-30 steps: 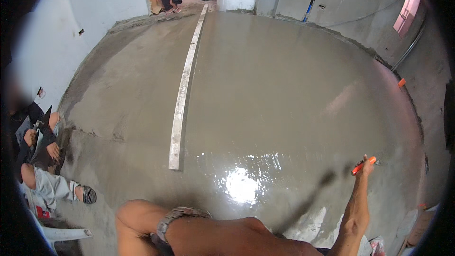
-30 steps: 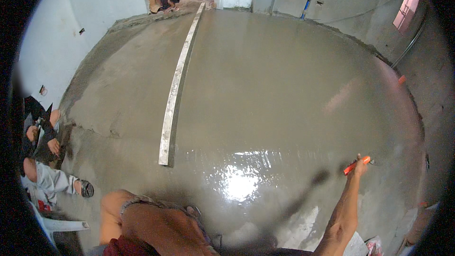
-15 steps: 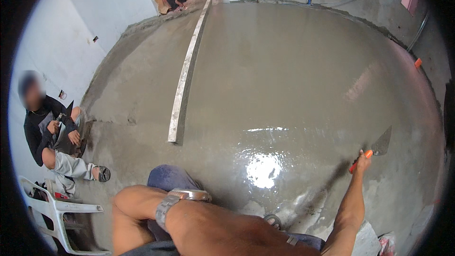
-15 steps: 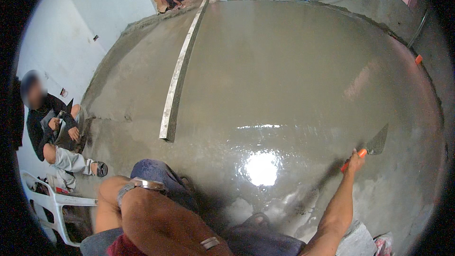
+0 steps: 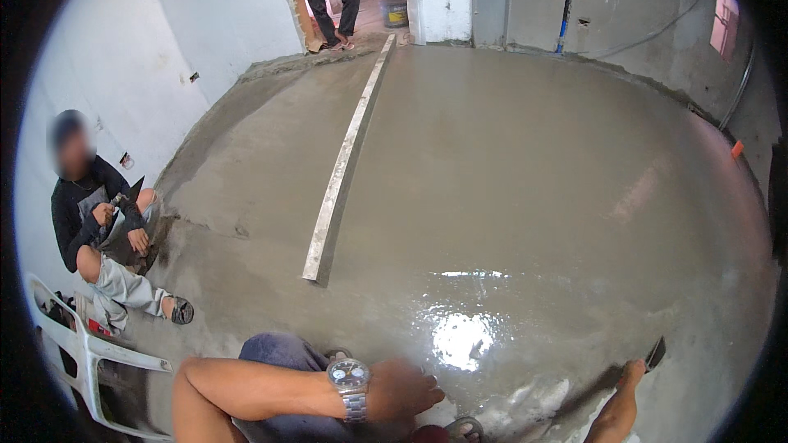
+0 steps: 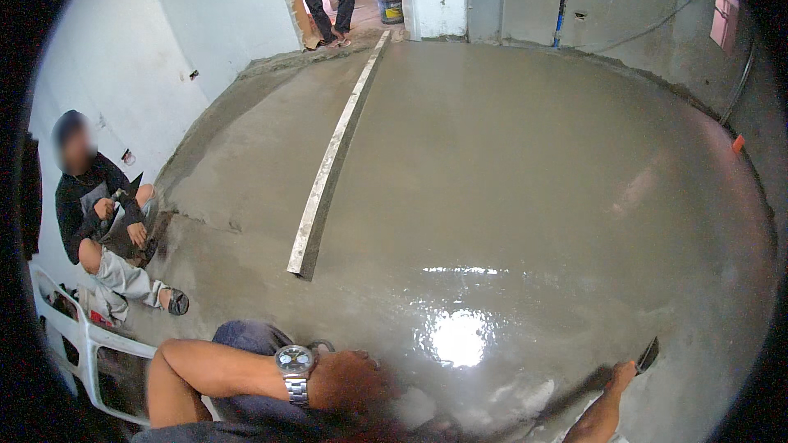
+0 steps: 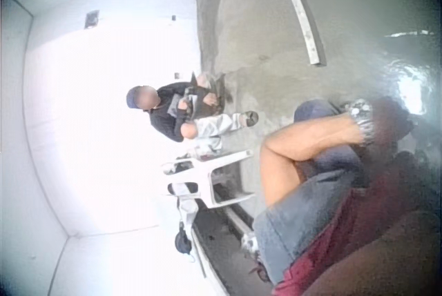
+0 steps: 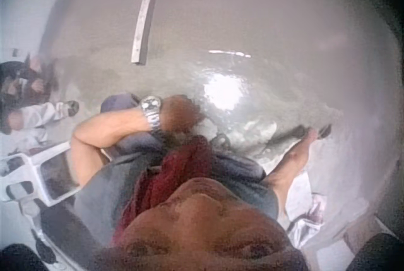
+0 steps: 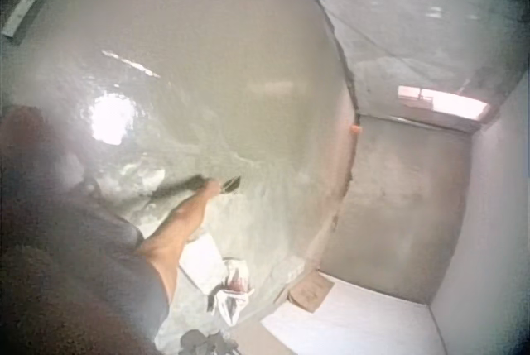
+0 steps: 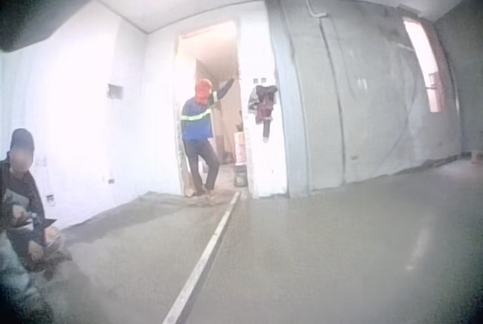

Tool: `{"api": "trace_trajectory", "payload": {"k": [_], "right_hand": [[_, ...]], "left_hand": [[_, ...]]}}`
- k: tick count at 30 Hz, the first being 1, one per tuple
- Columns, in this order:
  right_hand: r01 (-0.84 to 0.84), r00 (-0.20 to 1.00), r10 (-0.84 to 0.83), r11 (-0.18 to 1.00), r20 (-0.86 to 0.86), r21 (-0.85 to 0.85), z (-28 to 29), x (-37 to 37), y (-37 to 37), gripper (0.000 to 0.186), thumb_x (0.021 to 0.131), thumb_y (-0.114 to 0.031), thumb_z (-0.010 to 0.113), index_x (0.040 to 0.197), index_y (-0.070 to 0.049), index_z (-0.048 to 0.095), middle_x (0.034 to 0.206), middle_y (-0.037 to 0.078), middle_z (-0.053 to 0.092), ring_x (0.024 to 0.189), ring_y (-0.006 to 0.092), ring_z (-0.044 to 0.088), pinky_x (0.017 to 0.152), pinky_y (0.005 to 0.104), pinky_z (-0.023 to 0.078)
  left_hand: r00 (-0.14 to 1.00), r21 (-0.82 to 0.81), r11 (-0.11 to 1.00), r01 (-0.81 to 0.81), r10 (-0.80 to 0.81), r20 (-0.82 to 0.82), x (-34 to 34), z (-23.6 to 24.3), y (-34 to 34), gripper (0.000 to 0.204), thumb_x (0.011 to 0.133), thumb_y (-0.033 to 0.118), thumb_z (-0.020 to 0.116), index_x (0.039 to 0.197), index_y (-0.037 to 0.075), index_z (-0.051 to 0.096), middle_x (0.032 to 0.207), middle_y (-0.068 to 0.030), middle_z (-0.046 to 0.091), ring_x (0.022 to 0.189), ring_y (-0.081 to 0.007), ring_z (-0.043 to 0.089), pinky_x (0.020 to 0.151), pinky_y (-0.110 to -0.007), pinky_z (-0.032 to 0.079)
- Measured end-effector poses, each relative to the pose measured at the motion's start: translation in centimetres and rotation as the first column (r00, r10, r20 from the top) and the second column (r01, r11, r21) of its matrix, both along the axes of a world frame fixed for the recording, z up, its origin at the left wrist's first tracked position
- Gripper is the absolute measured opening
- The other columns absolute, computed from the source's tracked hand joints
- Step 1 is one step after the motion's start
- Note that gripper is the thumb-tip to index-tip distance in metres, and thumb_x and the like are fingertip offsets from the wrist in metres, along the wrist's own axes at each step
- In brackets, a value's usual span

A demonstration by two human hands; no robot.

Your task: The person uses a long straightedge to screed and level wet concrete on a floor, moving the tool back and forth to create a flat surface. Another worker is visible nearby using a trowel to smooth the concrete edges.

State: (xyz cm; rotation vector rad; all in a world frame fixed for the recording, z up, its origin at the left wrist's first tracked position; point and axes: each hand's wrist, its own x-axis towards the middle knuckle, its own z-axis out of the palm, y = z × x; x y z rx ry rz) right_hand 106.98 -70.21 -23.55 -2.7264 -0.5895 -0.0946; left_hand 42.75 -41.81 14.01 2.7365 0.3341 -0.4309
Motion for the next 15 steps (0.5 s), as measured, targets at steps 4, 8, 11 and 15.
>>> {"api": "trace_trajectory", "payload": {"k": [4,8,11,15], "right_hand": [[0.021,0.973,-0.06,0.984,0.224,0.175,0.2,2.4,-1.3,0.013,0.077,-0.007,0.057,0.085,0.002,0.053,0.072,0.016,0.058,0.063,0.0368,0.058,0.06,0.0425,0.046],[-0.066,0.987,0.069,0.998,-0.147,0.024,1.7,-14.6,6.0,0.037,0.075,-0.008,0.064,0.107,0.002,0.048,0.09,0.021,0.062,0.084,0.04,0.061,0.076,0.0464,0.049],[-0.099,0.958,0.065,0.989,-0.279,-0.11,3.2,-19.3,5.9,0.04,0.075,-0.009,0.063,0.11,0.003,0.047,0.1,0.028,0.06,0.096,0.0463,0.058,0.083,0.0505,0.047],[-0.394,0.859,0.271,0.892,-0.435,-0.222,10.2,-23.6,6.1,0.046,0.074,-0.004,0.062,0.116,0.002,0.046,0.1,0.031,0.058,0.1,0.0484,0.057,0.084,0.0523,0.047]], "left_hand": [[0.986,0.066,0.995,0.079,-0.087,0.142,0.6,0.0,1.1,0.028,0.077,0.021,0.066,0.101,0.007,0.062,0.09,-0.0107,0.066,0.084,-0.0298,0.067,0.07,-0.043,0.055],[0.993,-0.029,0.994,0.109,-0.108,0.038,1.4,0.2,1.4,0.043,0.072,0.031,0.075,0.104,0.006,0.06,0.091,-0.0103,0.064,0.086,-0.0307,0.066,0.073,-0.043,0.053],[0.963,-0.062,0.97,0.234,-0.223,0.152,3.4,-0.3,1.7,0.048,0.07,0.034,0.078,0.104,0.006,0.06,0.091,-0.0108,0.064,0.09,-0.0311,0.065,0.076,-0.043,0.052],[0.952,-0.136,0.942,0.306,-0.298,0.074,5.0,0.6,2.7,0.048,0.071,0.035,0.078,0.103,0.005,0.06,0.094,-0.0125,0.064,0.097,-0.0309,0.064,0.08,-0.043,0.051]]}}
